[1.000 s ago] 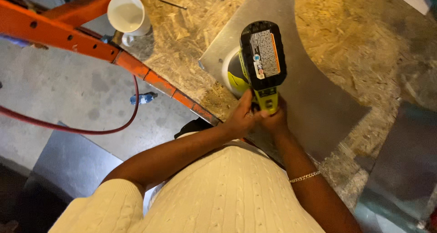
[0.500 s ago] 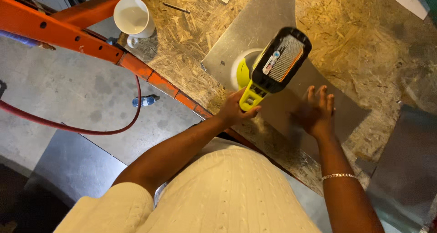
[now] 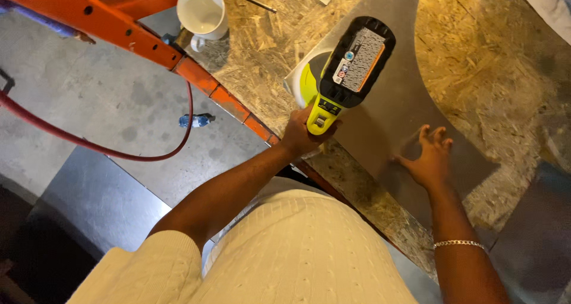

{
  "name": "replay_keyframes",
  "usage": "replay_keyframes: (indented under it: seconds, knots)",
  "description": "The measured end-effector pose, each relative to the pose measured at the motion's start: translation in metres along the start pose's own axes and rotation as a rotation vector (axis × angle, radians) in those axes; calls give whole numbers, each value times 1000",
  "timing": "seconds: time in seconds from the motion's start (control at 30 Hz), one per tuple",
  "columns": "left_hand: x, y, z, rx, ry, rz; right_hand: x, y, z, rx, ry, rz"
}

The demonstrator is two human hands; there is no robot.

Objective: The person polishes a piece of curved sheet metal using an orbital polisher, moving the tool across the surface while holding the metal steady with the other hand.

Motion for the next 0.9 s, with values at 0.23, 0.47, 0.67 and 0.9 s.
replay_keyframes:
  seconds: [0.23, 0.47, 0.67, 0.9]
  knots:
    - [-11, 20, 9, 54, 24, -77, 7, 11, 15, -61, -43, -28]
    - [-13, 12, 2, -16, -50, -78, -1, 5, 8, 1, -51, 7]
    - [-25, 21, 8, 274, 99, -133, 0, 3, 6, -2, -77, 25]
    - [-37, 13, 3, 58, 5, -13, 0, 6, 7, -52, -44, -19]
Point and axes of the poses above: each hand's wrist, its own x-axis away from the middle knuckle, its own y-axis out of the back of the hand, z = x × y, the point moved 5 cm from there along -x, towards the middle knuckle, and after that the axes turned 14 degrees about -z, right-handed, at the moved point
